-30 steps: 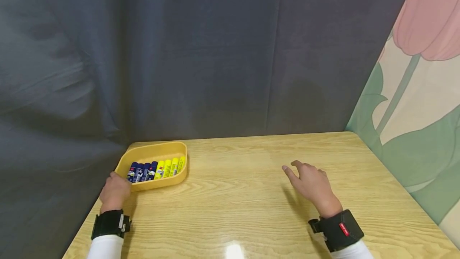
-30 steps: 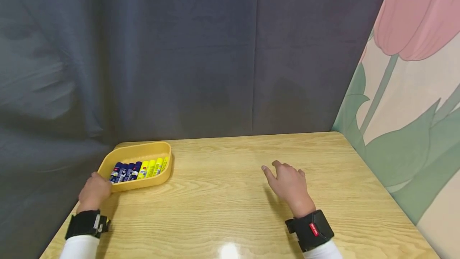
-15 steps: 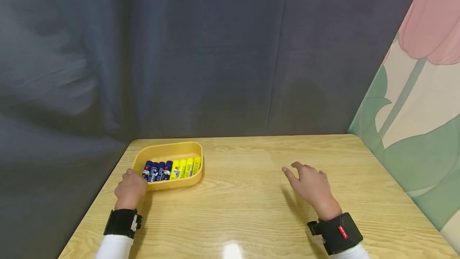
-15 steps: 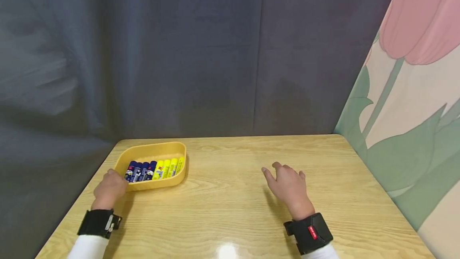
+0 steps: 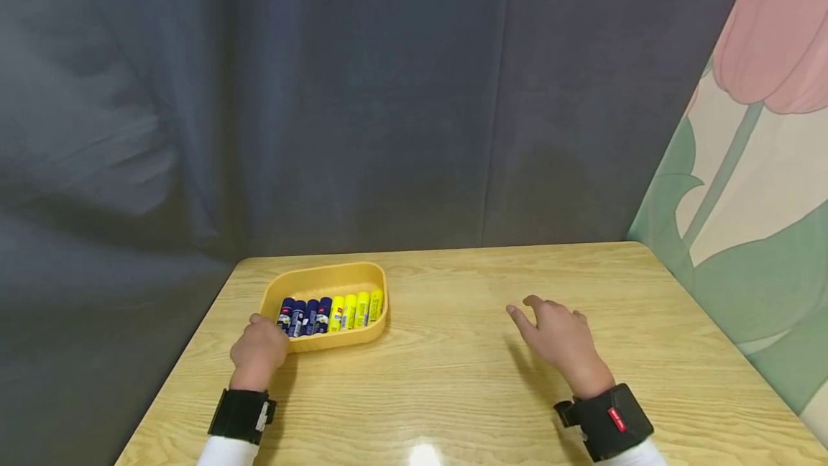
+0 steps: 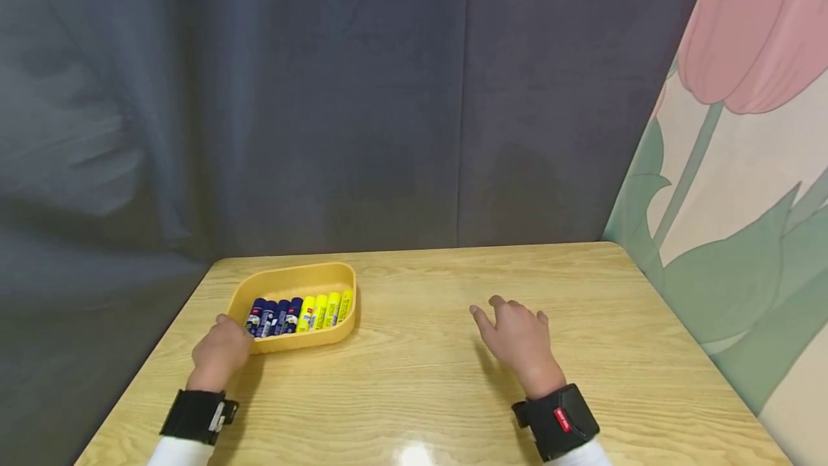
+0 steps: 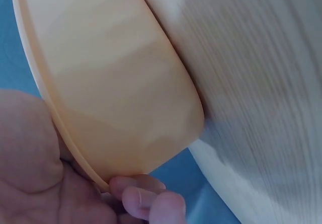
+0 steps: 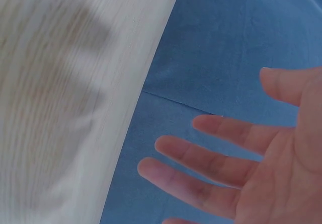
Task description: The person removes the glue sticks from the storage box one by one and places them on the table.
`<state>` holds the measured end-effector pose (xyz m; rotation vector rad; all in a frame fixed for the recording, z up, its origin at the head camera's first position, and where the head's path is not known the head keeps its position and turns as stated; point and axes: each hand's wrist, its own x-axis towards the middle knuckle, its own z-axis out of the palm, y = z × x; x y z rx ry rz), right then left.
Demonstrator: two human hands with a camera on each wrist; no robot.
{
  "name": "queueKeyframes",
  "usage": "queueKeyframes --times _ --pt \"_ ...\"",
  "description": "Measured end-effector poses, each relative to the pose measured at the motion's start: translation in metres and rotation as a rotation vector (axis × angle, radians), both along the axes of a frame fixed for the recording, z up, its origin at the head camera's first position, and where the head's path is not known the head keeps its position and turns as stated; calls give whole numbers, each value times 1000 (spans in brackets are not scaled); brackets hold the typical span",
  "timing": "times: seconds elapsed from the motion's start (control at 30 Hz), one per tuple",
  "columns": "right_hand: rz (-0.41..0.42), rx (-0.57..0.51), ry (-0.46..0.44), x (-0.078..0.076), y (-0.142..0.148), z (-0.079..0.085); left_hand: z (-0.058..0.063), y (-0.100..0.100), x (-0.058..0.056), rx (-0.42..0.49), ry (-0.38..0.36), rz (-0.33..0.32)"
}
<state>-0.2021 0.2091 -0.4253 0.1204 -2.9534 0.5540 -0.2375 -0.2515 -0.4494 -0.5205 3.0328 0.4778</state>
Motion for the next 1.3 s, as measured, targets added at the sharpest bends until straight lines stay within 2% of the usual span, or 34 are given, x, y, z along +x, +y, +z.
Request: queueKeyframes --times 0.07,0.33,0.53,0.77,1.03,1.3 --pt "-11 3 -1 3 -9 -1 -4 -2 -1 -7 11 -12" --pt "1 -37 -12 1 -12 -2 -1 24 4 -70 33 -46" --pt "5 -104 95 0 -12 -4 -2 46 7 -123 79 -88" --pt "10 -108 170 1 -12 -3 -2 69 10 -168 134 -134" --pt "7 -106 266 3 -17 -4 -1 90 16 -215 118 -178" --pt "-3 -91 241 2 -22 -6 -1 112 19 -237 156 -180"
